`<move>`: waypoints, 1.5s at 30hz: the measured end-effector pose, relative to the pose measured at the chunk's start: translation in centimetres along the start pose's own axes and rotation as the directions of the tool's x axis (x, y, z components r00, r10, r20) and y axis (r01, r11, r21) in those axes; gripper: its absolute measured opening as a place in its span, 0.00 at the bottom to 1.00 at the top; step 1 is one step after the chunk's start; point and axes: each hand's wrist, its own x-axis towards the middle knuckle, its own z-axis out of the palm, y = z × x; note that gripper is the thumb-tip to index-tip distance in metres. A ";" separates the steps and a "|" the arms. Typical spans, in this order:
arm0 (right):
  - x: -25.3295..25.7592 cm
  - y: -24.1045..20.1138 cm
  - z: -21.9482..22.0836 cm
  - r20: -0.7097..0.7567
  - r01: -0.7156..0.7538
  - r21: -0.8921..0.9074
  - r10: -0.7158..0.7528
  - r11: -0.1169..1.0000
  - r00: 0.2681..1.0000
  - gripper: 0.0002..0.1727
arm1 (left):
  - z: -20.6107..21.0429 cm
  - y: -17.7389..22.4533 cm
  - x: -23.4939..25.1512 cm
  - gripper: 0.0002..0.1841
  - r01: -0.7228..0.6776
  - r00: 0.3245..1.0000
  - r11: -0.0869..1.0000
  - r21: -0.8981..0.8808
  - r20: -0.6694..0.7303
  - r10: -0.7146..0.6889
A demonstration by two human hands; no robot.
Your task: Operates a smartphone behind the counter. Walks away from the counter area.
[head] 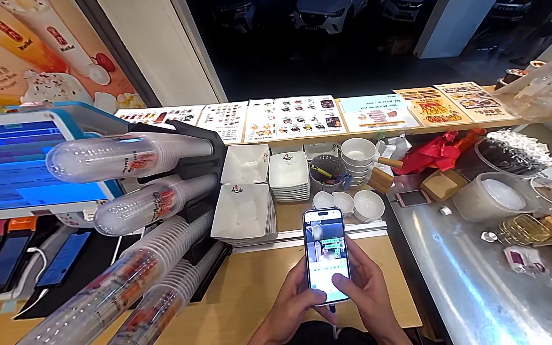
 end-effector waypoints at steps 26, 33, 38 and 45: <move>0.1 0.2 -1.3 0.124 0.006 0.124 -0.021 0.992 0.992 0.47 | 0.3 0.0 0.2 0.30 -0.005 0.999 1.000 -0.024 -0.054 0.003; 0.7 -0.3 0.7 -0.198 -0.088 0.032 0.093 0.996 0.976 0.24 | -0.1 -0.2 0.2 0.31 0.001 1.000 1.000 0.014 -0.018 -0.001; 0.4 -0.2 -0.3 -0.034 -0.067 0.106 0.071 0.992 0.997 0.33 | -0.3 -0.1 -0.1 0.31 0.007 0.999 0.999 -0.034 -0.034 -0.008; 0.6 -1.2 -0.1 0.109 -0.055 0.162 0.037 0.985 0.993 0.46 | 0.4 1.5 0.3 0.31 -0.014 1.000 0.985 -0.170 0.009 0.016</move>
